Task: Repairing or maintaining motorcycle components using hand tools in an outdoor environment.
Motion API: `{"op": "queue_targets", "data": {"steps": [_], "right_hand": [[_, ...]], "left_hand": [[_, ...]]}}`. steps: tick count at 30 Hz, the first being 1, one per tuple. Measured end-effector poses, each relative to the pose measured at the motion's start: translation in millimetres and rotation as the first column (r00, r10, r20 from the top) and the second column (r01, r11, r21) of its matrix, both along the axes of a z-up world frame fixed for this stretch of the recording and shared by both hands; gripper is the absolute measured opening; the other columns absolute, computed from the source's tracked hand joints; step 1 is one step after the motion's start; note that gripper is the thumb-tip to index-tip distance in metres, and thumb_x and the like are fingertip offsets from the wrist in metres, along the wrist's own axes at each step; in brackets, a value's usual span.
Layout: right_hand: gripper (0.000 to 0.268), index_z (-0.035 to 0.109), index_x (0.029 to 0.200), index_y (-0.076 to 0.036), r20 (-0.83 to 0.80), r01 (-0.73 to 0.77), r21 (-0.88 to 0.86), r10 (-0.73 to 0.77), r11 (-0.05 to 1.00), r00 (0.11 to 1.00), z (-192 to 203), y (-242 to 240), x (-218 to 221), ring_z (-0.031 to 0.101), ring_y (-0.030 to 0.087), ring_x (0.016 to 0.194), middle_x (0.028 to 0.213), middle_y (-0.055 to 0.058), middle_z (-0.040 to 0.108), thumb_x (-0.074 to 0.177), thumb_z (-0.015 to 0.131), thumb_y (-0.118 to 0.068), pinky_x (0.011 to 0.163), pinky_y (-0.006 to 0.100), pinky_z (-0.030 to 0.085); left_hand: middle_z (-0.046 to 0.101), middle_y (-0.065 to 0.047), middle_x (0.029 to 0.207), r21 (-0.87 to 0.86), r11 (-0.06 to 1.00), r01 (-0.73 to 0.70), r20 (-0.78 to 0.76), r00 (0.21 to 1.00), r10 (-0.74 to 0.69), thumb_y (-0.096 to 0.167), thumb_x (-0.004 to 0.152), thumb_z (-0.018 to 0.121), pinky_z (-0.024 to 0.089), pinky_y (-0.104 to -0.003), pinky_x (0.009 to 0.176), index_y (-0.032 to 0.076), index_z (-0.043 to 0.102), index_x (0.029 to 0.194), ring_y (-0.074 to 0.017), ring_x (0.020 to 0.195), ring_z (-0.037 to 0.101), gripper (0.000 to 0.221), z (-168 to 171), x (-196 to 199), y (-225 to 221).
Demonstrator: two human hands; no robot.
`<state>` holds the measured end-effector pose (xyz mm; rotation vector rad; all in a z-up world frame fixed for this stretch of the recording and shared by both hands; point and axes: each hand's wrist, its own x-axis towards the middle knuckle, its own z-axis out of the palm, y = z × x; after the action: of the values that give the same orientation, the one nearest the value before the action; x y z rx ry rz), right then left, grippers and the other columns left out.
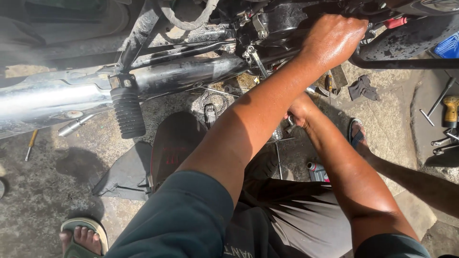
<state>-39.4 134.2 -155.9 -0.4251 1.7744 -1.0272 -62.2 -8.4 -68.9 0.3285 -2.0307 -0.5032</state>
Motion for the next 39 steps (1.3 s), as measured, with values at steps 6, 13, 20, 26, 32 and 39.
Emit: {"op": "queue_targets", "data": {"steps": [6,13,20,26,32,39], "right_hand": [[0.013,0.061,0.08,-0.006,-0.123,-0.211,0.401,0.281,0.891,0.952,57,-25,5,0.041,0.01,0.04,0.06,0.004,0.055,0.089,0.061,-0.014,0.035,0.028,0.025],[0.029,0.055,0.07,-0.004,-0.202,-0.233,0.458,0.356,0.858,0.912,81,-24,6,0.039,0.009,0.039,0.058,0.005,0.052,0.095,0.054,-0.02,0.031,0.027,0.022],[0.017,0.057,0.078,-0.007,-0.042,-0.241,0.249,0.259,0.938,0.965,77,-35,-18,0.041,0.006,0.039,0.058,0.002,0.052,0.093,0.057,-0.015,0.032,0.022,0.026],[0.019,0.057,0.078,-0.008,-0.18,-0.29,0.483,0.417,0.827,0.891,92,-44,-10,0.04,0.007,0.041,0.057,0.004,0.047,0.094,0.059,-0.017,0.031,0.024,0.015],[0.016,0.06,0.078,-0.004,-0.032,-0.197,0.242,0.211,0.95,0.977,51,-18,-8,0.044,0.006,0.039,0.056,0.003,0.055,0.093,0.059,-0.008,0.029,0.023,0.024],[0.013,0.058,0.078,-0.004,-0.005,-0.202,0.231,0.209,0.952,0.978,42,-18,-9,0.041,0.006,0.039,0.058,0.005,0.053,0.091,0.058,-0.004,0.03,0.023,0.022]], "left_hand": [[0.073,-0.01,0.067,-0.03,1.0,0.002,0.014,1.0,-0.002,0.011,0.077,0.067,0.058,-0.04,0.053,0.01,0.071,0.084,-0.0256,0.063,0.076,0.008,-1,-1,2],[0.072,-0.01,0.064,-0.103,0.993,-0.05,0.024,0.998,0.053,0.01,0.074,0.068,0.058,-0.039,0.056,0.01,0.07,0.078,-0.0246,0.063,0.076,0.005,4,2,2],[0.073,-0.008,0.066,-0.096,0.993,-0.069,0.06,0.995,0.075,0.008,0.075,0.071,0.058,-0.038,0.058,0.011,0.072,0.08,-0.0219,0.067,0.075,0.006,2,2,4],[0.073,-0.007,0.072,-0.137,0.976,-0.17,-0.015,0.985,0.17,0.008,0.071,0.07,0.057,-0.039,0.064,0.011,0.072,0.081,-0.0217,0.071,0.075,0.011,5,7,6],[0.072,-0.006,0.072,-0.111,0.984,-0.14,-0.027,0.99,0.137,0.009,0.075,0.069,0.055,-0.039,0.066,0.011,0.072,0.084,-0.0225,0.071,0.074,0.009,10,14,6],[0.069,-0.006,0.071,-0.202,0.952,-0.23,-0.022,0.973,0.231,0.008,0.077,0.069,0.053,-0.042,0.069,0.008,0.071,0.084,-0.0221,0.075,0.071,0.007,16,25,6]]}}
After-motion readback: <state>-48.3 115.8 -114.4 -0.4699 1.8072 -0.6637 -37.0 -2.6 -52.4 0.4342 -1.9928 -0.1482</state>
